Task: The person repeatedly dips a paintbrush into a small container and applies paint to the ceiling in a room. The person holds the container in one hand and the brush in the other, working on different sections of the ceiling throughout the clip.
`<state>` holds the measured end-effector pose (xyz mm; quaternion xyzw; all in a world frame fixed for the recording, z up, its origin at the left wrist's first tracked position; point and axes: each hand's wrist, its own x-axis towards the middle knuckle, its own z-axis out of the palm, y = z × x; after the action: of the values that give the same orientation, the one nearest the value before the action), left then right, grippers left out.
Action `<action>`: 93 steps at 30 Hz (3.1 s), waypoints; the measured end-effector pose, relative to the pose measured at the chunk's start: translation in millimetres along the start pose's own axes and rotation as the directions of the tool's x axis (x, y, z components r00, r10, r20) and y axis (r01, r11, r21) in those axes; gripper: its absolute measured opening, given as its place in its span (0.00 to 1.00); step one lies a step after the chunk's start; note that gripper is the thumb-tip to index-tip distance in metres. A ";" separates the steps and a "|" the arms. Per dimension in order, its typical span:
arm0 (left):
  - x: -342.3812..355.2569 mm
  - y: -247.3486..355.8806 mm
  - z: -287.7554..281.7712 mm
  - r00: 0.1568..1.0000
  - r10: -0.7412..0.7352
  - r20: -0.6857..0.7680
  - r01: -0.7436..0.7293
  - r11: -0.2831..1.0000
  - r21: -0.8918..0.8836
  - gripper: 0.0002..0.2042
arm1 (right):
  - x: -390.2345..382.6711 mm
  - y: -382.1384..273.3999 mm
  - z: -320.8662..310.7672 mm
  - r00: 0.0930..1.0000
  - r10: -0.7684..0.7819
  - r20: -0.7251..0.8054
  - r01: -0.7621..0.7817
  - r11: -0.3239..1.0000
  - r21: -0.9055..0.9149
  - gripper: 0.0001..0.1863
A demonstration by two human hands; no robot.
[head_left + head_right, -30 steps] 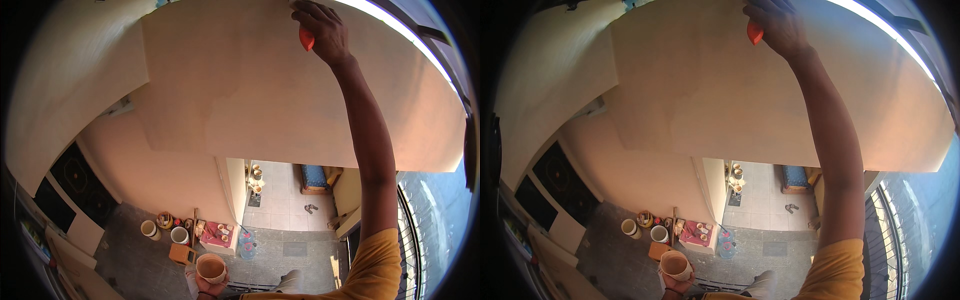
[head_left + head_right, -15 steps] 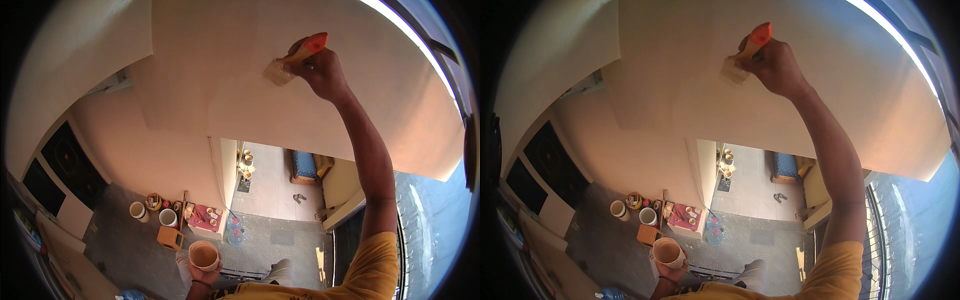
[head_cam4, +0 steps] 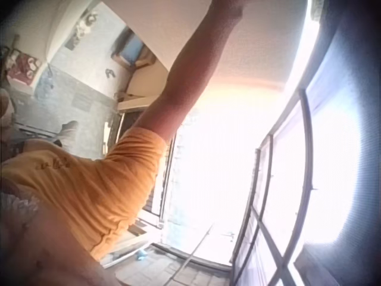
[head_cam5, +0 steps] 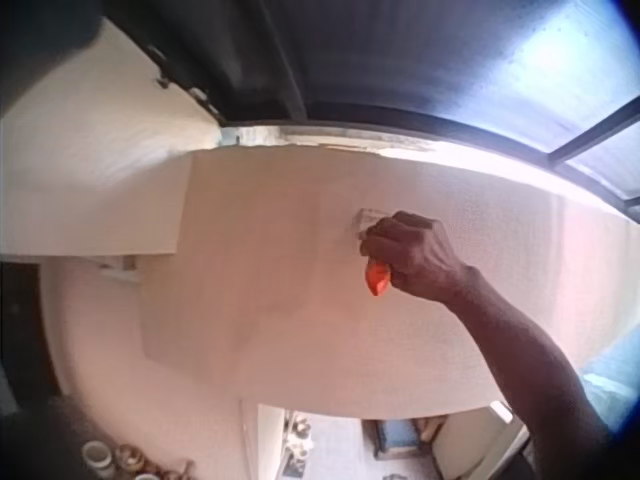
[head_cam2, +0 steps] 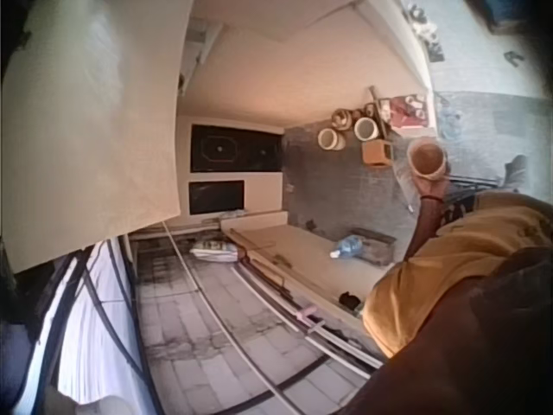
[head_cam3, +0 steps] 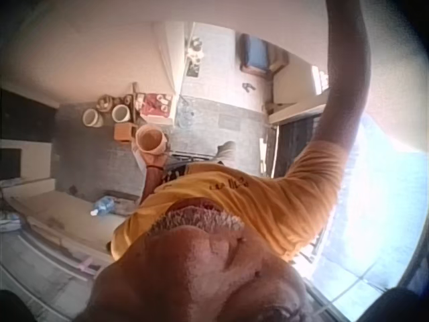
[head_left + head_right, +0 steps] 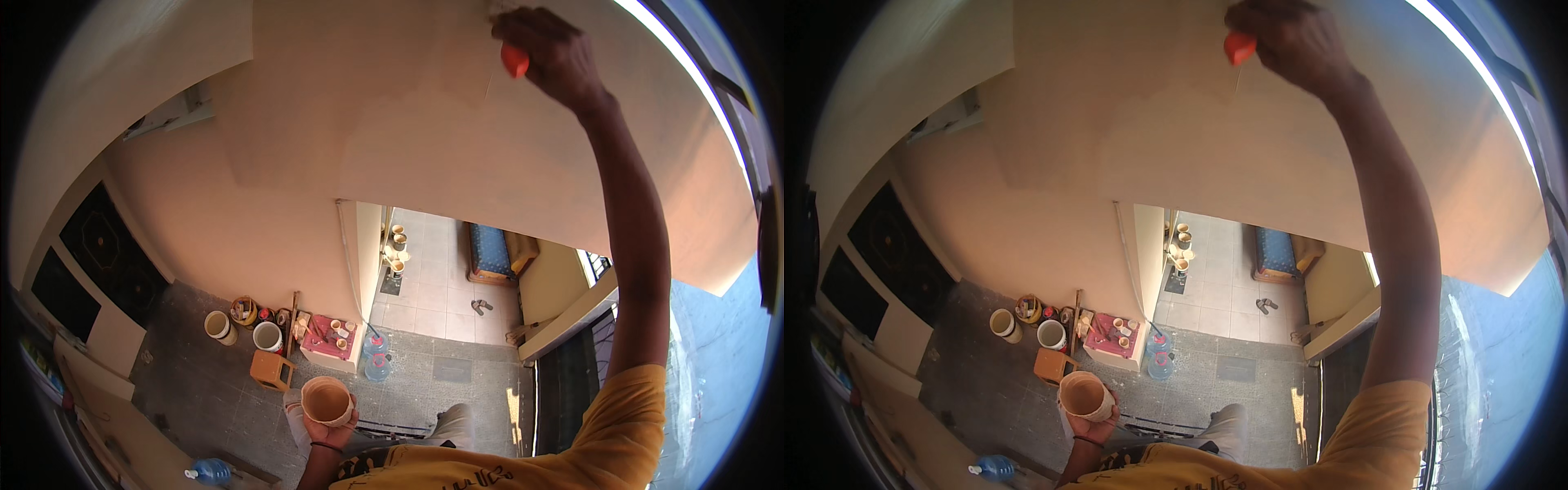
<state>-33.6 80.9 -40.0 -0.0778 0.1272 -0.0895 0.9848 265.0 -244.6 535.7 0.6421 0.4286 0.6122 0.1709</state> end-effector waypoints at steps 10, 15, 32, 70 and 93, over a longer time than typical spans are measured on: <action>-2.4 1.1 -0.5 1.000 -0.020 -0.017 0.020 1.000 0.002 0.32 | -59.5 -123.8 3.9 0.984 0.059 0.168 -0.133 0.874 0.468 0.14; 12.0 0.7 -5.8 0.999 -0.045 0.020 0.043 0.996 0.078 0.33 | 19.9 -7.3 36.7 0.767 0.481 0.424 -0.641 0.558 0.527 0.07; 1.3 7.2 -3.8 0.999 -0.027 -0.020 0.027 1.000 -0.004 0.33 | -17.1 -132.9 31.8 0.985 -0.077 0.152 0.001 0.894 0.447 0.12; -2.7 -3.1 17.5 0.995 -0.095 0.043 0.095 0.995 -0.003 0.33 | 11.9 -54.5 43.5 0.986 -0.128 -0.106 0.120 0.989 -0.082 0.08; 12.6 -3.5 18.9 0.995 -0.100 -0.004 0.100 0.990 0.096 0.34 | 72.2 29.6 39.3 0.965 -0.044 -0.258 -0.006 0.982 -0.191 0.11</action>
<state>-17.2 77.4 -24.3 -0.0366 0.1184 -0.1450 0.9816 303.3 -194.8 596.3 0.5323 0.3930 0.7280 0.1795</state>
